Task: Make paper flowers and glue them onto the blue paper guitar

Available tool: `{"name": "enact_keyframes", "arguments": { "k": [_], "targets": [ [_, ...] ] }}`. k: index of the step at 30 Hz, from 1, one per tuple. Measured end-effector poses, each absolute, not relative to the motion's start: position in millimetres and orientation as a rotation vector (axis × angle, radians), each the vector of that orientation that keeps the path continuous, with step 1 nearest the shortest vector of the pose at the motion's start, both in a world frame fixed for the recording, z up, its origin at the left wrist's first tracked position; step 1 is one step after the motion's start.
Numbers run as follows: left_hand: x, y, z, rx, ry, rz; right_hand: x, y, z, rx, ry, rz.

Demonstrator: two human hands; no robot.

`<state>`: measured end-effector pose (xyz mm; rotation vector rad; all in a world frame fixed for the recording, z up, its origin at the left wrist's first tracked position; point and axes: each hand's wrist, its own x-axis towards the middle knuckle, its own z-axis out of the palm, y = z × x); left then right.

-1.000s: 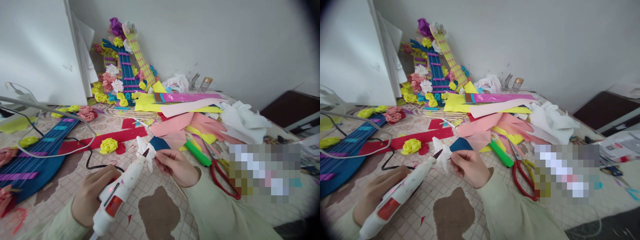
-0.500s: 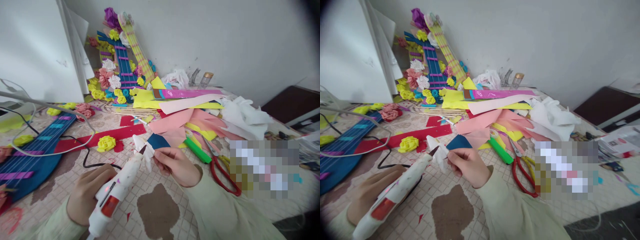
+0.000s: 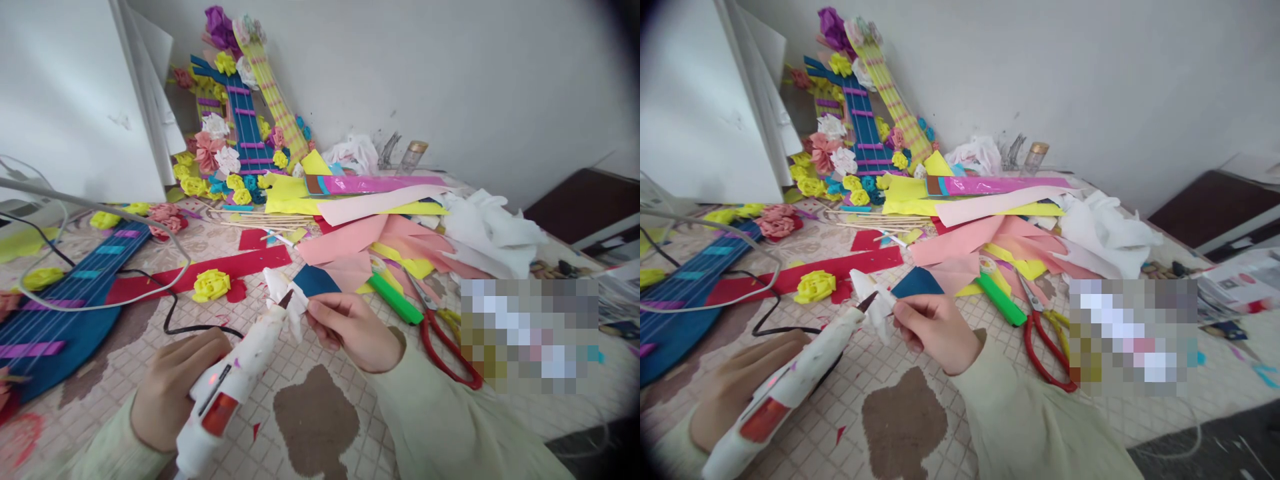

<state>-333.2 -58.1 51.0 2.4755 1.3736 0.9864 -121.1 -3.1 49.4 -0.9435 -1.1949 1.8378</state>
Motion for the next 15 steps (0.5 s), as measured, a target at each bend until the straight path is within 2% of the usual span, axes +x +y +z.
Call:
{"name": "enact_keyframes", "arguments": {
  "k": [15],
  "targets": [
    [-331.7,-61.0,49.7,2.372,1.398,1.033,-120.8,-3.0,51.7,-0.945,-1.190,1.830]
  ]
}}
